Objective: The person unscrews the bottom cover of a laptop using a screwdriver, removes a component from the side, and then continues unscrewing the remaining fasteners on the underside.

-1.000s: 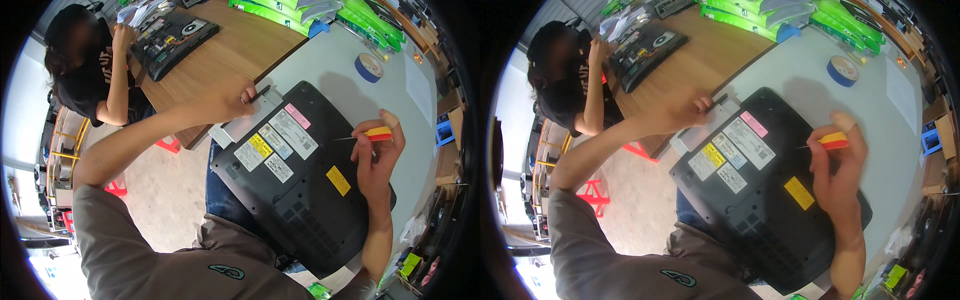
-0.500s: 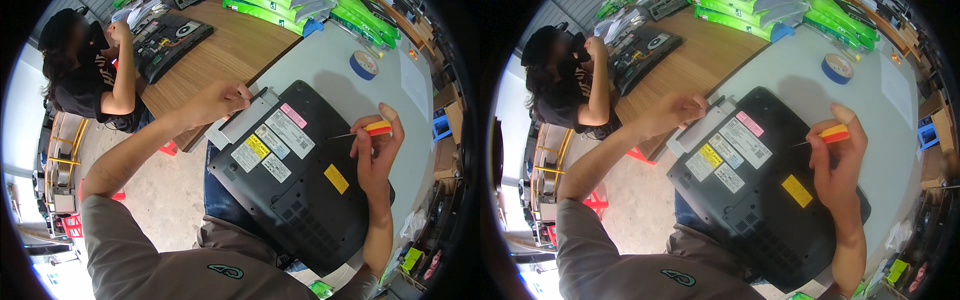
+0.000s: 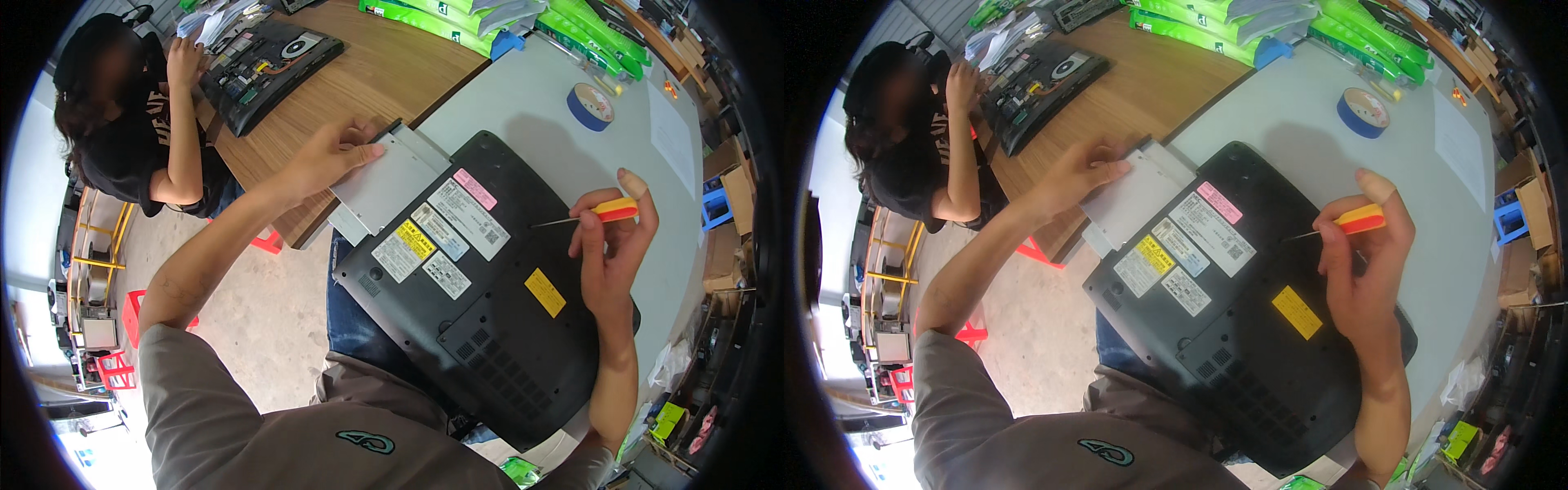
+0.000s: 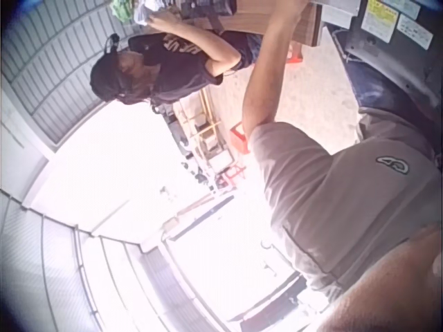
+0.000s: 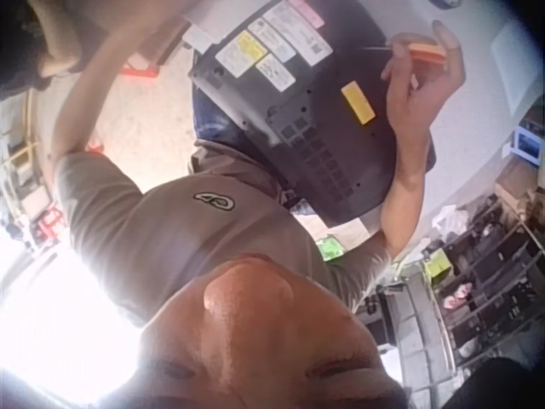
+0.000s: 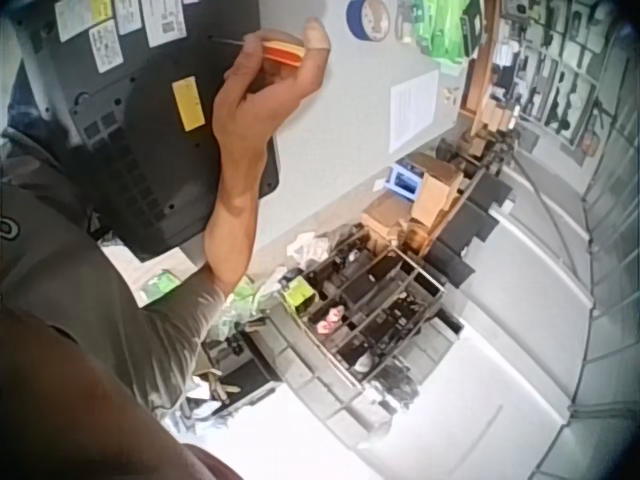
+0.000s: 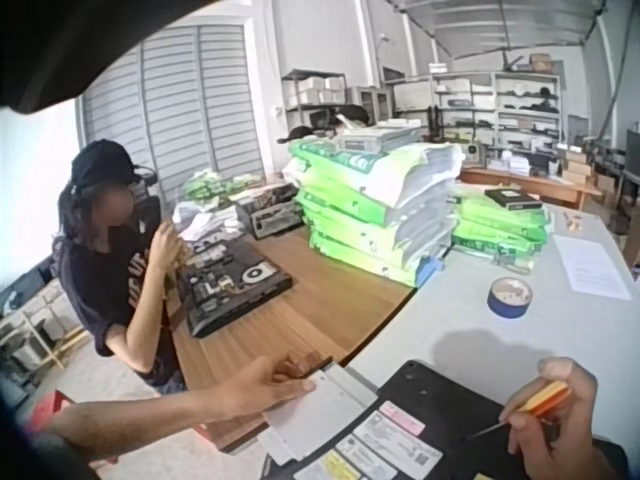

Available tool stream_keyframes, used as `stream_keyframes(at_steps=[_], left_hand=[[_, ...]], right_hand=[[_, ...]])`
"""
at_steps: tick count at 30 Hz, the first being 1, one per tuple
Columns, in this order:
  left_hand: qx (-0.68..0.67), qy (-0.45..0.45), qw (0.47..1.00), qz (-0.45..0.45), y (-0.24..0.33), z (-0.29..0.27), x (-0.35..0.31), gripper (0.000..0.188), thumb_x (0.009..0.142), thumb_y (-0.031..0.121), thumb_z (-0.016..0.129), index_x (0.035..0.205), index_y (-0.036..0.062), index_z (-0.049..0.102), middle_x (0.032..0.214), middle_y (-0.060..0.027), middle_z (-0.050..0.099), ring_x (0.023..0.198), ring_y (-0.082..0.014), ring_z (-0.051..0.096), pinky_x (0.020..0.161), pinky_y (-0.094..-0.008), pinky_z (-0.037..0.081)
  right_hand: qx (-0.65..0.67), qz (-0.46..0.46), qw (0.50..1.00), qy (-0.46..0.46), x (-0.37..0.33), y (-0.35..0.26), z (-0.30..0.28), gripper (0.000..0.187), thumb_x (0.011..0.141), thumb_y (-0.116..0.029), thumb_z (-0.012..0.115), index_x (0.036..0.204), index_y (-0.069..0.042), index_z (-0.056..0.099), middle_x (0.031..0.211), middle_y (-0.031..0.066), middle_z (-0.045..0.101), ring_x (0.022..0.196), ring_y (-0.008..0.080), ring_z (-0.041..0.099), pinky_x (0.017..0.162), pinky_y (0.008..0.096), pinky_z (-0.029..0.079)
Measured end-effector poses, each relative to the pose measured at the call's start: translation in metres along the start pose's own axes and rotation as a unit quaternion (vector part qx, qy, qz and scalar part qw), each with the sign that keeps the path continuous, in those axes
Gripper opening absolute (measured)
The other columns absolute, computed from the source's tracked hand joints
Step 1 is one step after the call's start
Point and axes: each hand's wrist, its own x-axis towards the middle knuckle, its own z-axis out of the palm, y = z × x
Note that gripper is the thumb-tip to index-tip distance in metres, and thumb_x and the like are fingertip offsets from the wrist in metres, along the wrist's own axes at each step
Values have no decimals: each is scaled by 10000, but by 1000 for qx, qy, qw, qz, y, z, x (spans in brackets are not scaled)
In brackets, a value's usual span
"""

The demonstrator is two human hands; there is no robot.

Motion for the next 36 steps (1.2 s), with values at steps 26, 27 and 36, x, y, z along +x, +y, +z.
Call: stream_keyframes(at_steps=[26,27,36], left_hand=[[318,140,705,618,70,87,118,343,894,93,706,1235,131,711,1092,-29,683,1007,-239,635,828,-373,480],[311,120,715,614,66,91,119,341,879,83,717,1218,117,716,1096,-47,691,1004,-262,641,823,-381,481],[248,30,838,485,39,95,127,172,946,84,684,1110,80,739,1052,-91,728,1016,-324,685,891,-405,527]], right_hand=[[-35,-42,997,-62,3,2,-7,530,1046,4,554,1496,-63,282,1006,164,646,673,117,551,573,231,491],[-38,-43,996,-64,3,2,-7,529,1046,2,556,1495,-64,282,1006,164,646,675,119,552,576,232,491],[-79,-46,993,-77,6,-2,-11,546,1015,21,611,1481,-48,334,1026,147,632,828,165,619,762,296,546]])
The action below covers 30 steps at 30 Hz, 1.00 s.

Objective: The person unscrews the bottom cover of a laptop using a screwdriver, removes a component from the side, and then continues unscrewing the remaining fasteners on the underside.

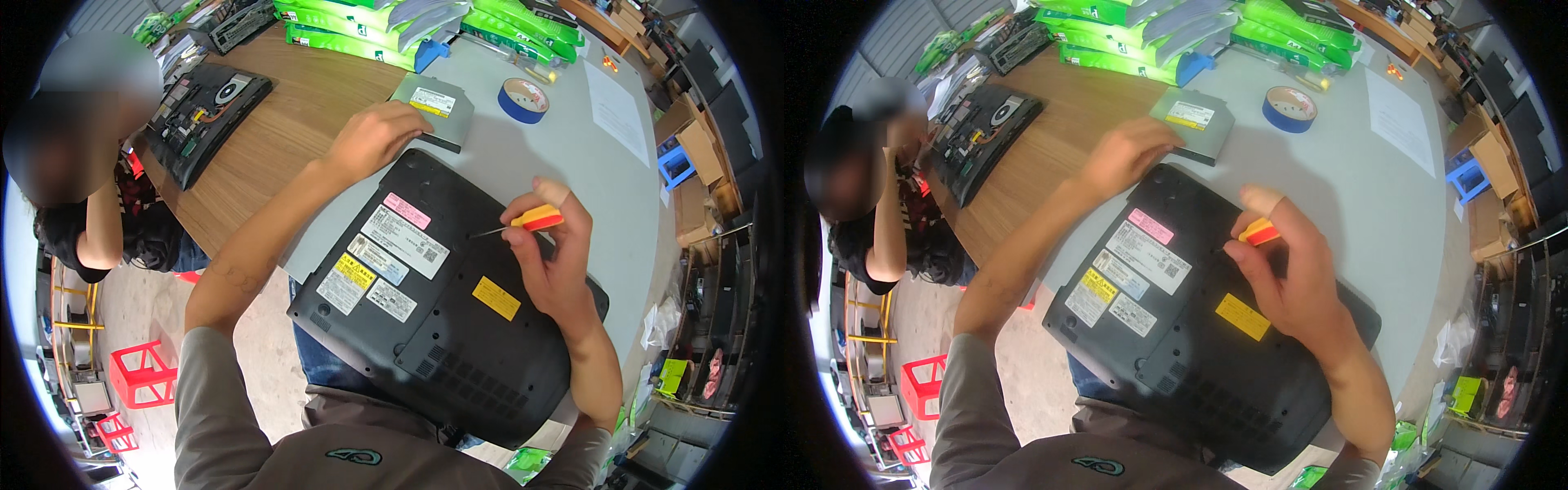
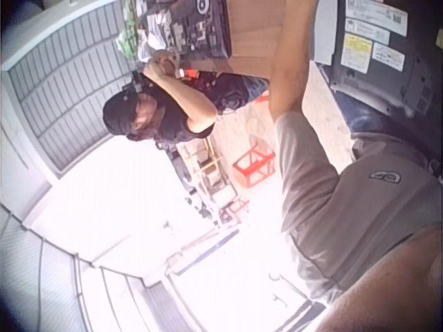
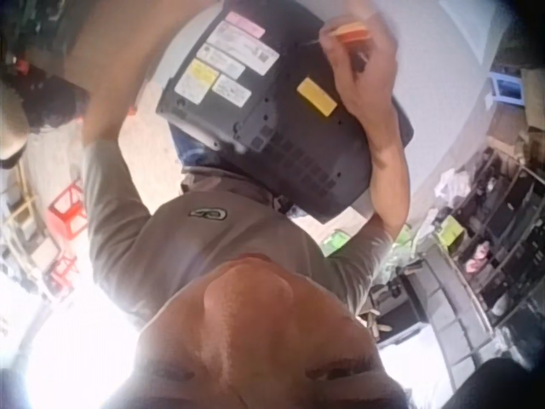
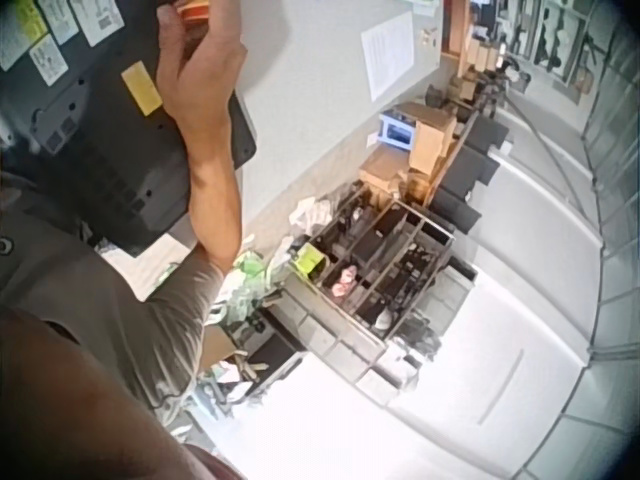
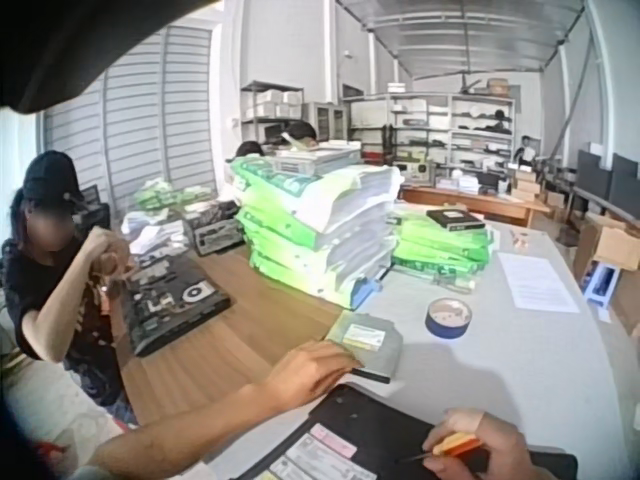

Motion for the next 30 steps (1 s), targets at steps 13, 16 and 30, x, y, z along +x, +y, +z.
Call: stream_keyframes(at_steps=[13,16,30], left_hand=[[-488,-227,842,-30,80,-6,8,209,1023,120,644,1141,-38,714,1012,-124,777,966,-210,736,903,-341,561],[-495,-232,836,-50,79,-1,4,155,963,53,698,1087,-38,720,1000,-128,778,960,-208,745,912,-340,564],[-416,-163,894,-29,96,5,5,158,876,54,742,997,-10,662,901,-171,738,855,-326,716,757,-410,530]], right_hand=[[-16,95,995,28,23,-16,-5,566,916,16,759,1431,55,527,1231,145,690,997,196,699,892,333,565],[-19,101,995,-2,31,-18,-7,532,891,33,773,1383,54,571,1172,143,716,975,207,711,899,339,563],[-96,151,983,-26,61,-57,-5,392,871,24,765,1251,-27,682,1047,116,611,876,221,682,732,347,557]])
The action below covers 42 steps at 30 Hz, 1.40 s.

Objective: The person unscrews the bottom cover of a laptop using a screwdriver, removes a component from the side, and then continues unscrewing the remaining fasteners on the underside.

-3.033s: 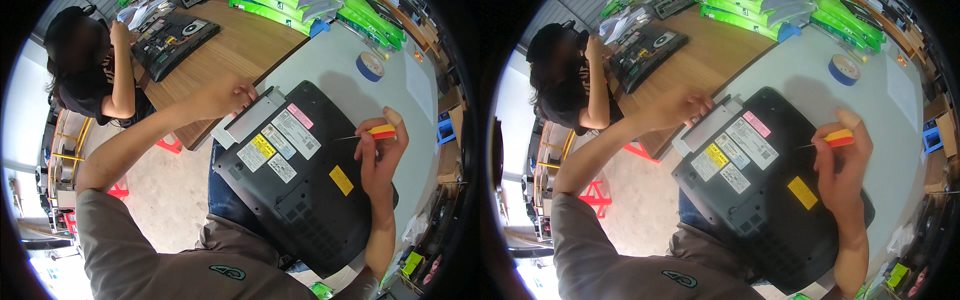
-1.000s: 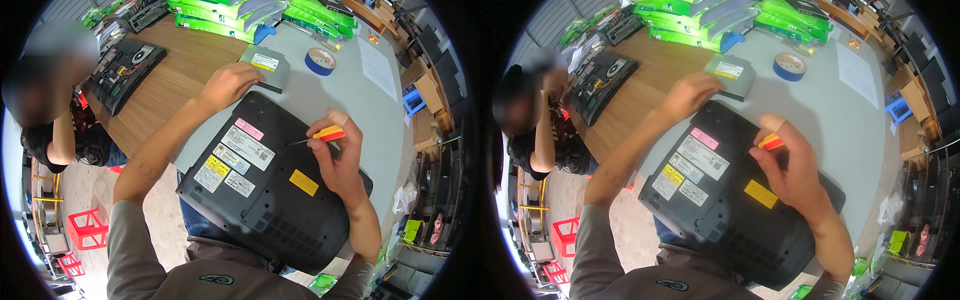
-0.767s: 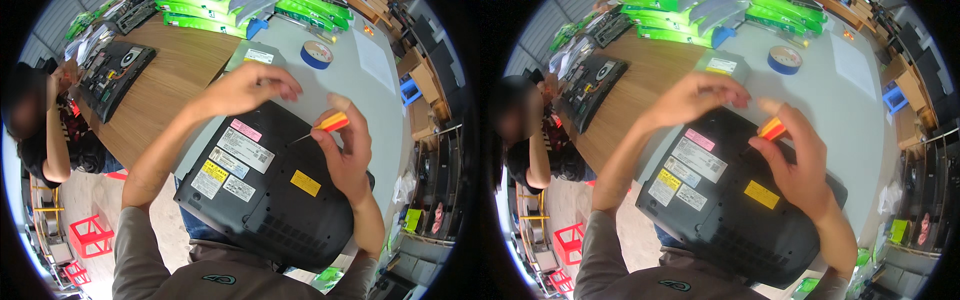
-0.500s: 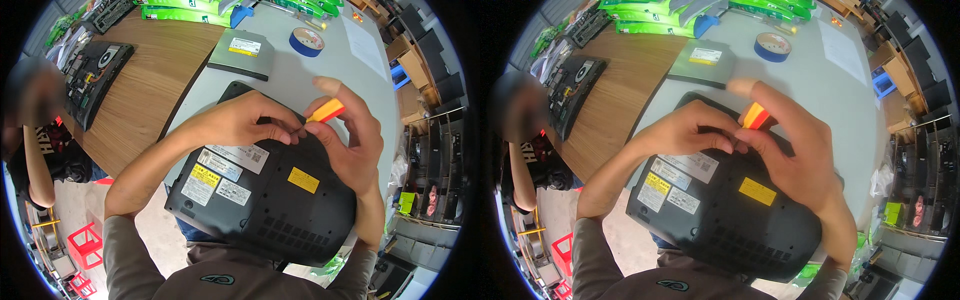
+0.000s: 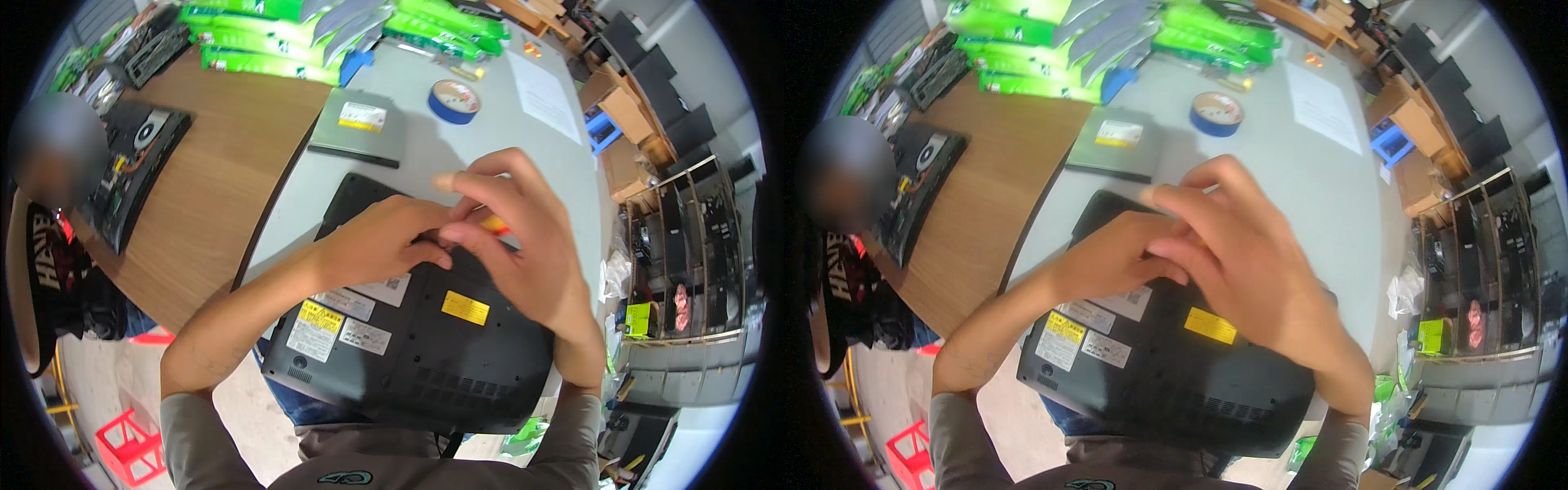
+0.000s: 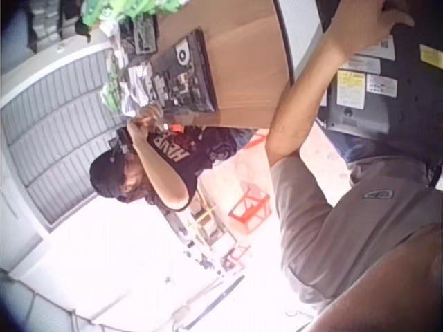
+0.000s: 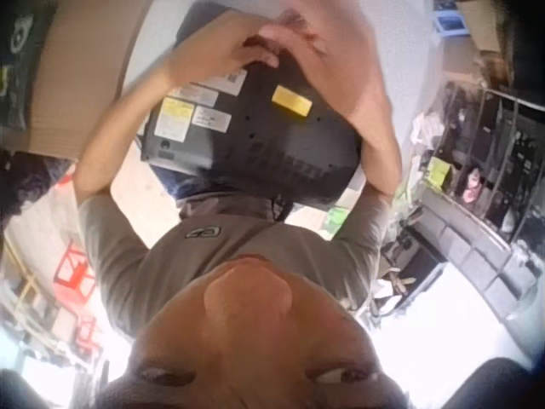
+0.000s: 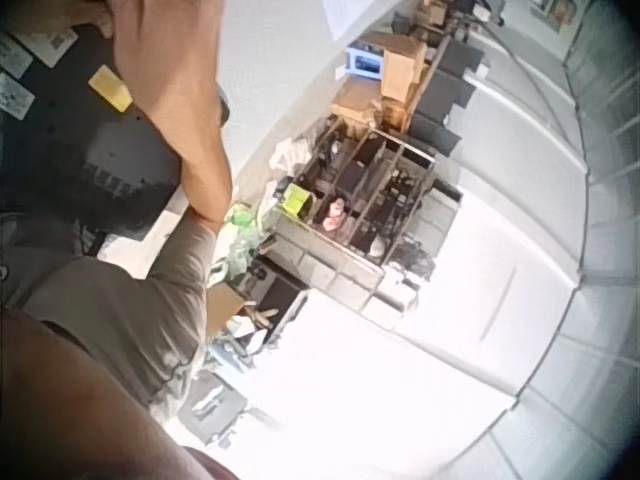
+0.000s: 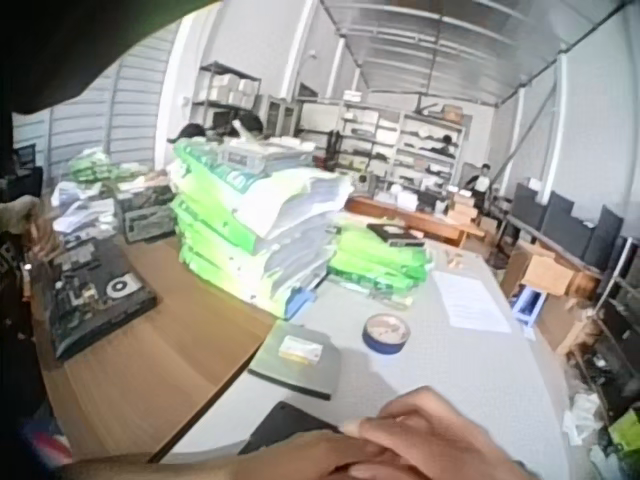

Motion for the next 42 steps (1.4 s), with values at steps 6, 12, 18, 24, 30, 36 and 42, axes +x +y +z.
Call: stream_keyframes(at_steps=[6,12,18,24,30,36,42], left_hand=[[-7,-5,1000,-20,2,-4,2,229,859,29,774,1053,-7,660,897,-154,702,799,-307,672,730,-386,514],[8,-5,999,-46,10,-6,-3,264,845,54,808,1087,15,709,997,-159,752,866,-317,697,784,-382,534],[-40,-49,998,-14,7,-8,-4,188,922,69,757,1097,14,721,973,-138,761,901,-276,730,804,-357,543],[-71,-81,994,0,6,-12,-6,197,991,-37,593,1155,-34,702,1013,-143,783,938,-243,761,884,-339,583],[-52,-61,995,-52,14,-10,-2,196,972,-59,586,1107,-41,727,965,-134,790,935,-221,763,898,-336,592],[-71,-51,993,-77,13,-5,-2,187,957,-55,599,1078,-36,740,949,-120,791,912,-198,760,871,-319,592],[-88,-58,991,-81,4,-4,-1,177,965,-46,613,1079,-25,746,942,-100,790,919,-177,755,865,-315,593]], right_hand=[[-194,2,981,-6,-1,-6,0,265,955,-133,713,1188,-56,612,1027,154,580,826,395,662,664,433,534],[-132,-59,989,-19,-4,-4,4,362,871,-30,673,1216,-40,563,1030,168,549,888,396,665,708,460,555],[-40,-116,992,9,-12,7,10,365,917,-67,716,1248,-58,564,974,142,638,867,369,666,709,436,545],[63,-13,998,-13,-13,11,8,348,956,-44,708,1270,-41,557,962,120,659,750,276,697,658,363,567],[-89,-74,992,58,-14,5,5,388,960,-134,738,1299,-36,576,917,103,611,739,236,697,651,344,549],[-33,-46,995,80,-17,6,5,356,941,-159,741,1260,-42,634,929,137,536,799,338,641,679,418,537],[22,-124,991,54,-11,22,-3,377,901,-60,764,1273,-59,702,932,112,615,752,258,645,677,342,541]])
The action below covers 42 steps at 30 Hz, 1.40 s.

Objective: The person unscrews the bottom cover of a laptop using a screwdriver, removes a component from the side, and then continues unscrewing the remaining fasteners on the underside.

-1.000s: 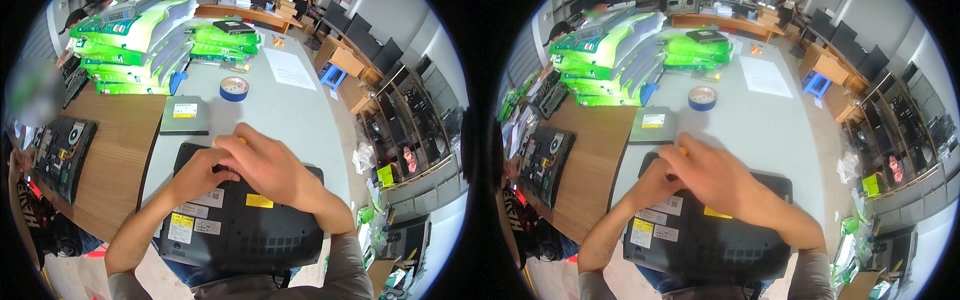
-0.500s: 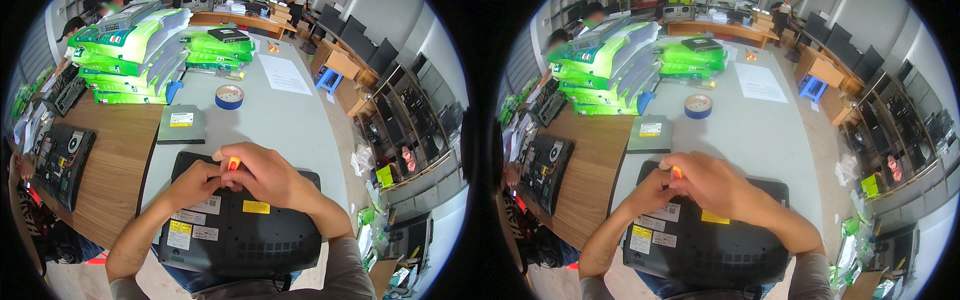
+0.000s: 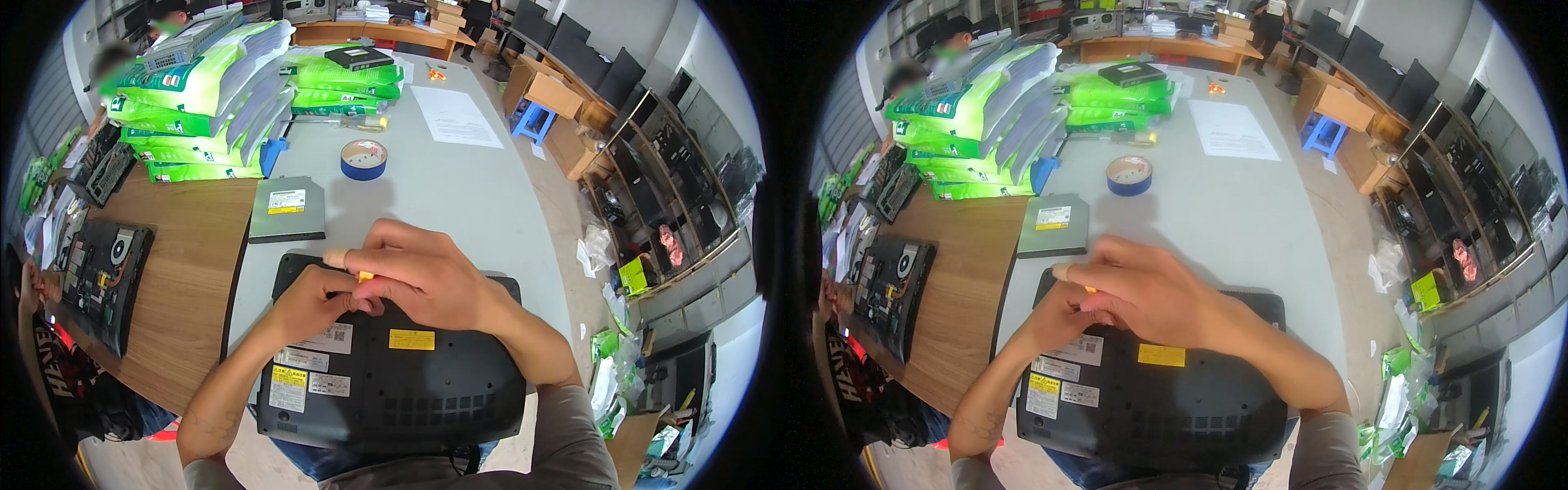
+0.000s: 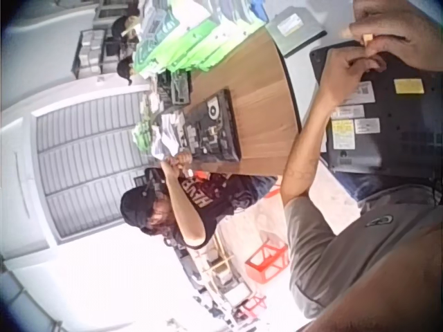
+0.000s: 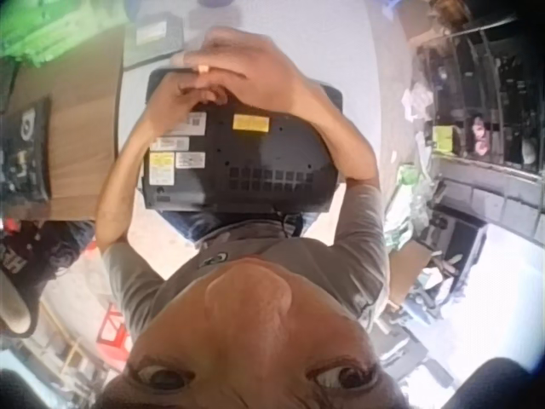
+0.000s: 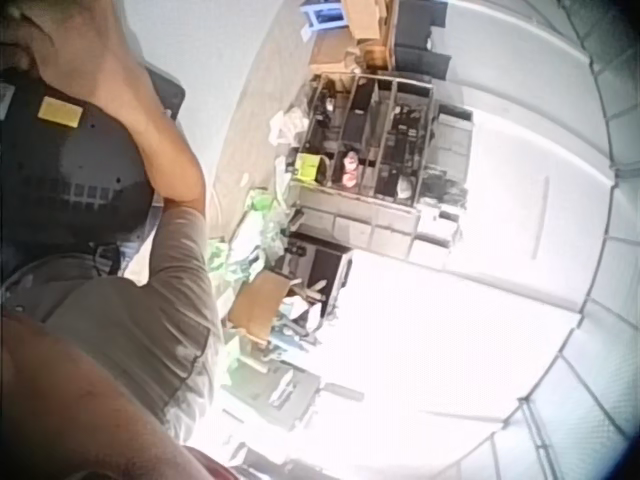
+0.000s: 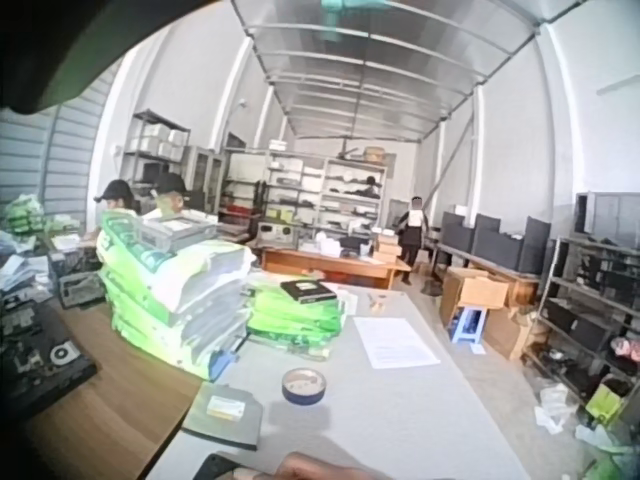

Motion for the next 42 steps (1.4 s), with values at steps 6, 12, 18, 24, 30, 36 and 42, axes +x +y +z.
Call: stream_keyframes(at_steps=[6,12,18,24,30,36,42], left_hand=[[-25,35,999,-23,2,3,-1,154,961,-31,650,1076,-20,752,936,-95,785,890,-149,745,834,-301,594],[22,52,996,-66,7,3,-2,130,957,19,710,1075,-24,746,917,-77,779,860,-132,736,784,-289,590],[-9,43,999,2,3,4,-2,125,967,28,704,1077,-12,747,975,-76,776,859,-128,723,752,-285,581],[-45,62,997,20,1,3,-3,105,965,-16,676,1043,-13,746,913,-76,757,824,-124,689,687,-288,556],[67,87,994,-10,6,3,-5,94,949,-35,676,1011,-21,745,867,-67,753,800,-121,690,660,-287,544],[-3,103,994,-34,10,10,-4,106,909,-63,723,1004,-20,740,886,-73,764,831,-123,712,739,-288,564],[-56,150,987,-21,10,17,-2,157,898,-60,737,1049,-23,710,877,-73,752,834,-121,706,742,-293,562]], right_hand=[[139,34,989,-28,3,-1,1,309,943,-29,712,1246,-27,649,977,109,651,803,248,658,717,338,546],[49,43,996,69,6,-3,10,165,960,-59,716,1103,-27,639,987,114,699,842,225,700,766,322,556],[63,32,997,32,1,5,2,189,967,-53,701,1150,-33,658,993,119,717,792,228,696,746,319,564],[189,81,979,-17,2,5,2,302,969,-77,708,1249,-24,610,1053,117,722,806,211,689,745,330,568],[57,55,995,58,1,-6,13,322,913,-5,728,1209,-10,601,1064,149,709,885,285,679,792,345,549],[218,159,963,8,0,-5,1,301,926,17,715,1209,10,611,1096,106,725,879,185,692,807,316,555],[260,94,959,-53,4,0,2,284,1004,-5,608,1284,1,561,1111,111,722,956,192,687,852,327,544]])
